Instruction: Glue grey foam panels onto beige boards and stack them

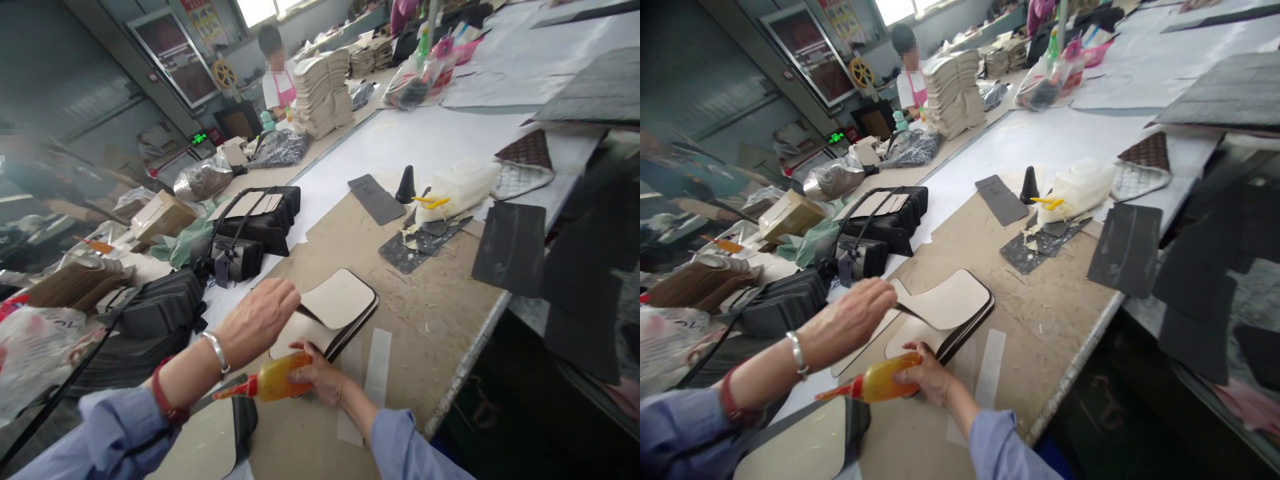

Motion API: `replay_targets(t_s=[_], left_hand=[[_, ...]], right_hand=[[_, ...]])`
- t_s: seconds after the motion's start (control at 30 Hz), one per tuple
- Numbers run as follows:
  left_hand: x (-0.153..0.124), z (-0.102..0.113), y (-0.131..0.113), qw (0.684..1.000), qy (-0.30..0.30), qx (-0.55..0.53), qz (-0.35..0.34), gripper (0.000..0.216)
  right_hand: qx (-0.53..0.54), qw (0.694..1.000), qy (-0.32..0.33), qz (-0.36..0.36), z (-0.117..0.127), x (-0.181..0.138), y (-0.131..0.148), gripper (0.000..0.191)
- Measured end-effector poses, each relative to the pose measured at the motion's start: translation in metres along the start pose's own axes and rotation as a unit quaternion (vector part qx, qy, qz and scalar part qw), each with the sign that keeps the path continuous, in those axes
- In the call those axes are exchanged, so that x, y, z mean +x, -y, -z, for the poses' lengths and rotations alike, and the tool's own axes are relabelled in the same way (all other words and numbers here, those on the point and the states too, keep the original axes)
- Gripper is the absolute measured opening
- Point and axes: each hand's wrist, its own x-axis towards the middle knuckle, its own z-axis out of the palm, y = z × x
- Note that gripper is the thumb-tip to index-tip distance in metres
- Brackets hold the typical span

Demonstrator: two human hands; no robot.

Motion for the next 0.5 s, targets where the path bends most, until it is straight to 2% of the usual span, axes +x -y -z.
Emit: replay_targets(t_s=[0.1,0.23,0.4,0.5], left_hand=[[0.026,0.036,0.035,0.989,-0.12,0.073,0.046,0.019],[0.08,0.07,0.076,0.961,-0.207,0.148,0.106,0.023],[0.152,0.088,0.118,0.943,-0.257,0.123,0.17,0.026],[0.18,0.093,0.144,0.929,-0.301,0.102,0.189,0.023]], right_hand=[[0.019,1.0,0.004,-0.018,-0.003,-0.002,0.002,0.076],[0.034,0.999,0.0,-0.005,-0.004,-0.001,-0.002,0.08],[0.011,0.999,0.001,-0.035,0.008,0.018,-0.016,0.086],[-0.062,0.995,-0.047,-0.054,0.01,0.03,-0.021,0.081]])
